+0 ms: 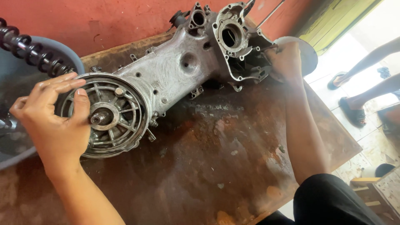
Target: The person scrubs the surface of a disassembled engine block and a clutch assembly using a small brush and a piece of sandpaper. They work over a wooden table, dipping the brush into a container of liquid and scrubbing various crevices and surfaces of the metal parts.
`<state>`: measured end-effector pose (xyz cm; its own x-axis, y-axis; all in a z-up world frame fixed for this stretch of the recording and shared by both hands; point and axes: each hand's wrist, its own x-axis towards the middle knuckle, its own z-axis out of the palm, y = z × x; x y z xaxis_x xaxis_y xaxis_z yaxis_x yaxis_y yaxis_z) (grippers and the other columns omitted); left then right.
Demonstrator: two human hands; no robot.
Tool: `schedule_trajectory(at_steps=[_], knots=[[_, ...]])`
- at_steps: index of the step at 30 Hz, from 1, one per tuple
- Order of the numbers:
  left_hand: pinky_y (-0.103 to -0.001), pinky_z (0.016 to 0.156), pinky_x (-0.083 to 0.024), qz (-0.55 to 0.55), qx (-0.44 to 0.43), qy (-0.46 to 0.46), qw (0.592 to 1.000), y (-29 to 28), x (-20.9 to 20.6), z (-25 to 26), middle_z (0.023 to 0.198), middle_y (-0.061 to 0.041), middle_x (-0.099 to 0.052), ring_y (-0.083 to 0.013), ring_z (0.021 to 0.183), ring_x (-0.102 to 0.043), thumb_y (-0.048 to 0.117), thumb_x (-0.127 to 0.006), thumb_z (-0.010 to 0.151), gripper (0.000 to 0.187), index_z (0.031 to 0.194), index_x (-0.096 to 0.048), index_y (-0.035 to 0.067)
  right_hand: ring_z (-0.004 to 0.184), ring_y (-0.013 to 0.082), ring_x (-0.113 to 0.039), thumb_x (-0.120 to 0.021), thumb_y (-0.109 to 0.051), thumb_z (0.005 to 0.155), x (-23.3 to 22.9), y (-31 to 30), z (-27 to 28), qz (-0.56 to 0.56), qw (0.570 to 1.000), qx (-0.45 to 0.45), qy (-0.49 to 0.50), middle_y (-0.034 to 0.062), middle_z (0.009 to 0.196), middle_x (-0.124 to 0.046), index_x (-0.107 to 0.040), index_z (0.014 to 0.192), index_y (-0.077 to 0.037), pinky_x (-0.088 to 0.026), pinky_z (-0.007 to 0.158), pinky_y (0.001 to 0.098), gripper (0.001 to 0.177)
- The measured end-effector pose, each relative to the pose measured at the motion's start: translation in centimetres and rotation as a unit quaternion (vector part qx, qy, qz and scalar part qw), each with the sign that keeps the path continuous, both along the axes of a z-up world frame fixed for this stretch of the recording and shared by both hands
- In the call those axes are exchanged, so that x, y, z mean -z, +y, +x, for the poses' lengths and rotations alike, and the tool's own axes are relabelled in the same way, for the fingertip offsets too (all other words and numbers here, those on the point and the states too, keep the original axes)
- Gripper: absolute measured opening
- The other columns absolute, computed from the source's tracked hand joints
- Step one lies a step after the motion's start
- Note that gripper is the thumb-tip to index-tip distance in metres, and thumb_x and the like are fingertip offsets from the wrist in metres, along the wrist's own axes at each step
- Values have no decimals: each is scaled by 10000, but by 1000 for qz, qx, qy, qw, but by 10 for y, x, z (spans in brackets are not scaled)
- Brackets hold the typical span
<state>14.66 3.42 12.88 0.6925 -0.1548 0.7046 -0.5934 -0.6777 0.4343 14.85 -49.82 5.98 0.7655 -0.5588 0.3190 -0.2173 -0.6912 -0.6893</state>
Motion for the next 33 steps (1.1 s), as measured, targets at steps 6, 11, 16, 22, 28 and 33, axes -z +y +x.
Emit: schedule_trajectory(at_steps=[6, 11, 16, 22, 28, 33], knots=[[-342, 1099, -280, -10, 2, 5, 1000, 3, 5, 3, 1222, -15, -752, -166, 1170, -659, 128, -669, 1011, 91, 1042, -752, 109, 585, 179, -671, -701, -177, 913, -35, 18, -24, 116, 989, -46, 76, 99, 718, -705, -770, 958, 5, -531, 531, 382, 200], [-343, 1105, -285, -8, 6, -4, 1000, 7, 10, 6, 1236, -20, -745, -179, 1178, -648, 112, -651, 987, 126, 1057, -756, 108, 646, 194, -669, -748, -180, 964, 13, -26, 0, -53, 996, -65, 4, 132, 783, -717, -796, 1028, 8, -508, 601, 372, 204], [-350, 1097, -286, -14, -1, -11, 1000, 3, 7, 4, 1237, -22, -740, -188, 1169, -642, 115, -652, 993, 110, 1040, -751, 103, 566, 226, -593, -685, -222, 1023, -4, -21, -15, 139, 979, -58, 135, 158, 711, -626, -759, 993, 24, -431, 517, 408, 259], [-373, 1127, -290, -20, 5, 3, 1000, 5, 9, 5, 1232, -17, -740, -192, 1160, -638, 137, -675, 1016, 79, 1028, -745, 102, 464, 171, -490, -630, -211, 1017, -6, -8, -8, 188, 979, -48, 56, 72, 668, -592, -740, 1005, -36, -364, 391, 325, 207], [-377, 1124, -293, -24, -2, 0, 1000, 1, 2, 3, 1195, -27, -740, -194, 1143, -644, 136, -681, 1018, 73, 1022, -748, 108, 480, 78, -556, -652, -187, 988, -21, -12, -22, 168, 972, -130, 99, 17, 703, -663, -752, 1057, -42, -442, 429, 253, 189], [-333, 1086, -311, -22, -4, 10, 1000, 4, 7, 4, 1242, -13, -741, -176, 1163, -644, 122, -648, 984, 134, 1042, -769, 132, 433, 91, -436, -575, -248, 1040, -22, 7, -9, 335, 937, -48, 82, -38, 637, -548, -693, 1037, -111, -507, 441, 242, 180]])
